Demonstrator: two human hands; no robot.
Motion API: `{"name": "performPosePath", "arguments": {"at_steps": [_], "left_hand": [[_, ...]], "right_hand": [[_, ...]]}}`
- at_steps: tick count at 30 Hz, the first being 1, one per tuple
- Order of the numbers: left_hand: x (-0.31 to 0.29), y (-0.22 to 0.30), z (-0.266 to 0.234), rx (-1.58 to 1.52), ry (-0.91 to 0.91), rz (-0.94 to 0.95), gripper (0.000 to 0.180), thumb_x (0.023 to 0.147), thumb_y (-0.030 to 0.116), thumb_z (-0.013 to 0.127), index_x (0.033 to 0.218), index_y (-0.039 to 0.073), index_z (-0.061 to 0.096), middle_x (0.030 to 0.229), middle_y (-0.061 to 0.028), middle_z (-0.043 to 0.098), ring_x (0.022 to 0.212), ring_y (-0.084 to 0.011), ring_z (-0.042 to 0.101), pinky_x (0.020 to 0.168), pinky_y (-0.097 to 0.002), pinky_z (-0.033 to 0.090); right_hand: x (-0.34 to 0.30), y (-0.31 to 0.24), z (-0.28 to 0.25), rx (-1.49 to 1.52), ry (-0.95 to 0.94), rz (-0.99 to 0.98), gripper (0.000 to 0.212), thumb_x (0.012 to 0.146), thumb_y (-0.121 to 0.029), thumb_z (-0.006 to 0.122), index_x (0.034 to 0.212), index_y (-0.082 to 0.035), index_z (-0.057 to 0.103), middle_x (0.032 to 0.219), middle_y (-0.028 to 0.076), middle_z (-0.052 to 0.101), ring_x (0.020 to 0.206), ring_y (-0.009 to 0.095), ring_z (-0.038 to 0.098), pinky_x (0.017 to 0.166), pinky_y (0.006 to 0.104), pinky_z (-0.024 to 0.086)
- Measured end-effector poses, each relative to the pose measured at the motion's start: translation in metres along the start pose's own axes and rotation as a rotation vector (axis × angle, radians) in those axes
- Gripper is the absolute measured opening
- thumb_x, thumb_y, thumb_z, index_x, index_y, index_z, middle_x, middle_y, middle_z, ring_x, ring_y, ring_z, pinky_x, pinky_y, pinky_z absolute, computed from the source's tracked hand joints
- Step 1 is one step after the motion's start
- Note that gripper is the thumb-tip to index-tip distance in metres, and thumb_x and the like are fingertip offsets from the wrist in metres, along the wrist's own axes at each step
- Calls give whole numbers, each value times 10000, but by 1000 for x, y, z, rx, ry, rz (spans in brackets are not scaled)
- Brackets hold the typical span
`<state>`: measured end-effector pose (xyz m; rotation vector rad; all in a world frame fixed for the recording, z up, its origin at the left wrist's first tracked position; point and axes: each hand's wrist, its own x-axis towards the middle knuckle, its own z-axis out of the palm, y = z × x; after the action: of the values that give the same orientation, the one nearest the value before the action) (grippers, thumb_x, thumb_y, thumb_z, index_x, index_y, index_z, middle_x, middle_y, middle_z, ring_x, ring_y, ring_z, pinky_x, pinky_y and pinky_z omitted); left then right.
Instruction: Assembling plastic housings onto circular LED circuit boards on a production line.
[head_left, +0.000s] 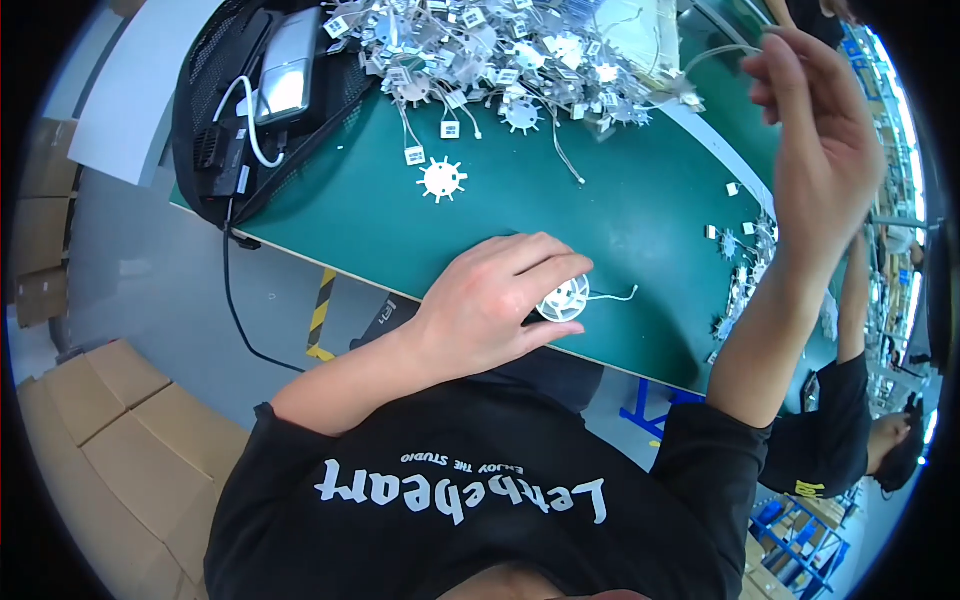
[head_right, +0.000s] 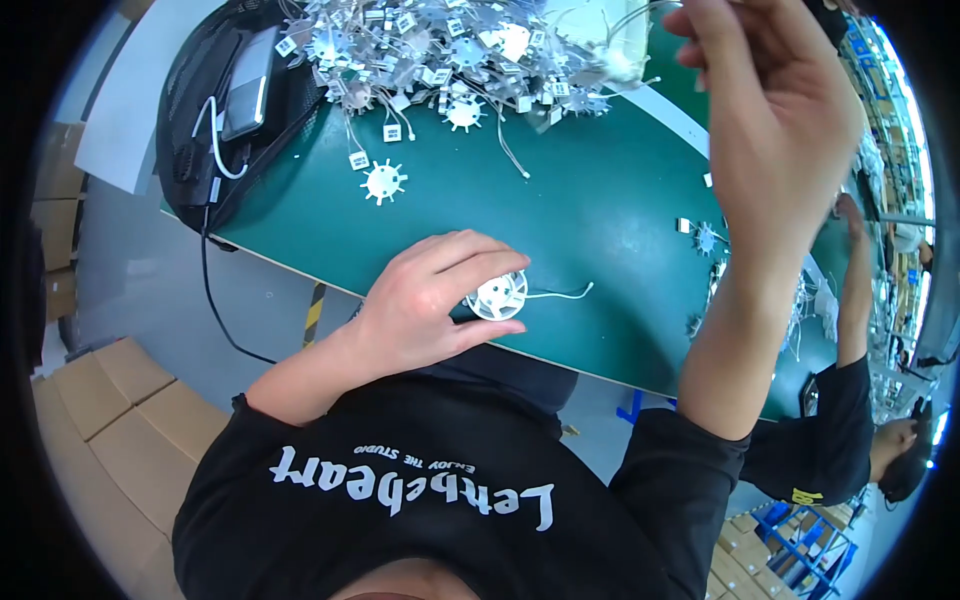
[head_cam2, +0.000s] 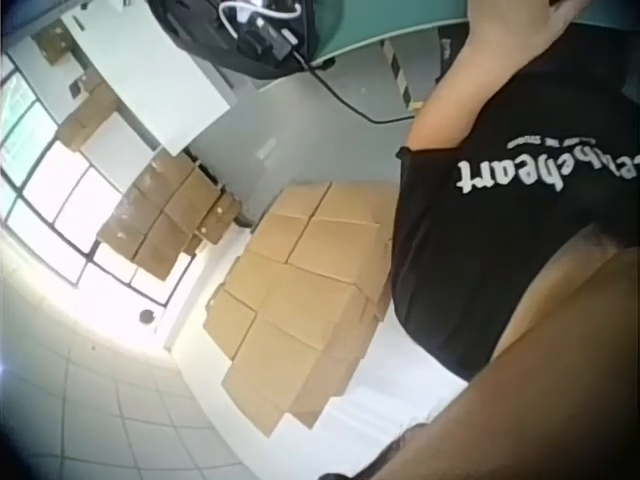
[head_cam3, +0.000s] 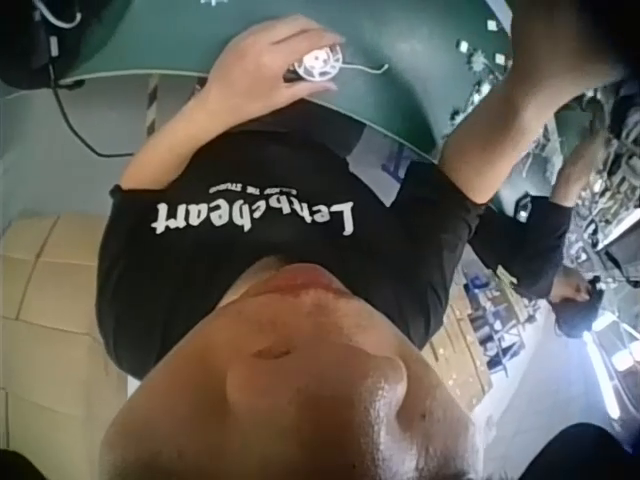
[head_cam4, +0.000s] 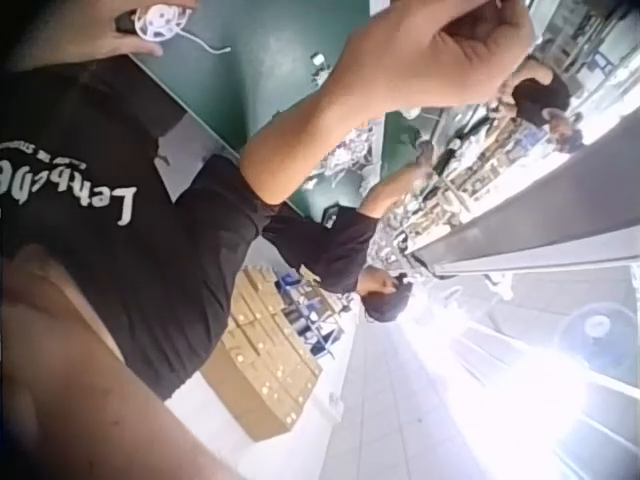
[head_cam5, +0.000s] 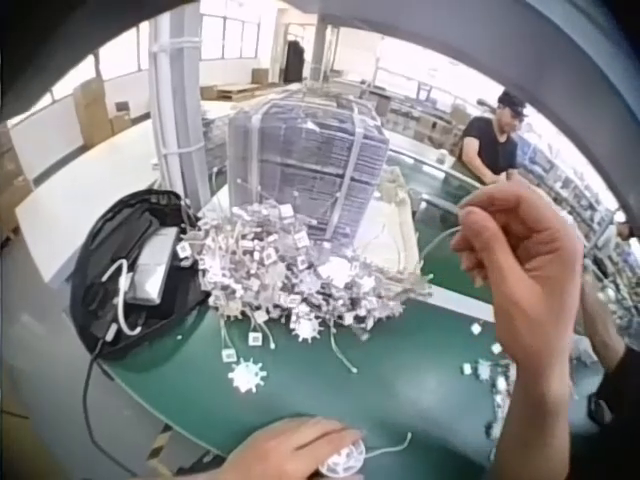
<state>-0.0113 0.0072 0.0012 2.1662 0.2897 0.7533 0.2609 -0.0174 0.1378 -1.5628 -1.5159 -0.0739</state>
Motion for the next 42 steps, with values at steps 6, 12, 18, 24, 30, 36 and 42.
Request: {"name": "performPosePath", "arguments": {"at_steps": [6, 12, 18, 24, 30, 36, 42], "left_hand": [[24, 13, -10, -226, 299, 83, 682, 775, 246, 951, 1354, 59, 642, 1325, -147, 632, 1239, -339, 625, 1006, -421, 551], [52, 11, -15, -488, 249, 139, 596, 877, 191, 895, 1371, 20, 609, 1250, -170, 699, 1146, -308, 710, 950, -387, 595], [31, 26, -12, -1235, 93, -167, 375, 1026, 56, 717, 1354, -51, 568, 1122, -240, 759, 1009, -325, 796, 879, -365, 641], [31, 30, -16, -1249, -7, -361, 297, 1050, 12, 657, 1325, -62, 571, 1192, -259, 752, 1161, -322, 755, 946, -367, 626], [34, 33, -21, -1217, -273, -430, 300, 1038, 8, 684, 1311, -57, 579, 1227, -200, 762, 1178, -222, 731, 999, -358, 588], [32, 34, -17, -763, -225, -260, 468, 930, 74, 836, 1316, -51, 601, 1202, -136, 765, 1069, -212, 741, 959, -357, 588], [12, 18, -4, 35, -55, -66, 751, 707, 160, 999, 1346, 5, 635, 1200, -135, 748, 1072, -291, 753, 935, -373, 599]], "right_hand": [[-31, -38, -28, 53, 38, 32, 245, 1085, -102, 658, 1287, 31, 701, 992, 112, 780, 794, 105, 690, 685, 217, 514], [-60, -69, -18, 357, -23, 193, 264, 1096, -73, 615, 1327, 52, 645, 964, 126, 756, 748, 117, 664, 664, 221, 512], [-87, -47, -22, 483, 60, 350, 217, 1031, -63, 712, 1197, 77, 703, 923, 148, 789, 754, 128, 714, 662, 228, 554], [-113, -39, -1, 105, 96, 131, 277, 959, -100, 804, 1181, 46, 725, 1014, 175, 781, 850, 217, 737, 751, 317, 601], [-120, -45, 4, 16, -185, -532, 413, 813, -121, 896, 1141, 76, 740, 1161, 264, 731, 982, 390, 730, 850, 479, 620], [-136, -45, -14, 89, -225, -286, 421, 734, -84, 923, 1088, 81, 767, 1171, 267, 727, 1016, 378, 727, 864, 468, 616], [-166, -32, -2, 56, -180, 33, 389, 741, -13, 904, 1098, 74, 779, 1135, 235, 750, 1034, 363, 724, 891, 425, 601]]}}
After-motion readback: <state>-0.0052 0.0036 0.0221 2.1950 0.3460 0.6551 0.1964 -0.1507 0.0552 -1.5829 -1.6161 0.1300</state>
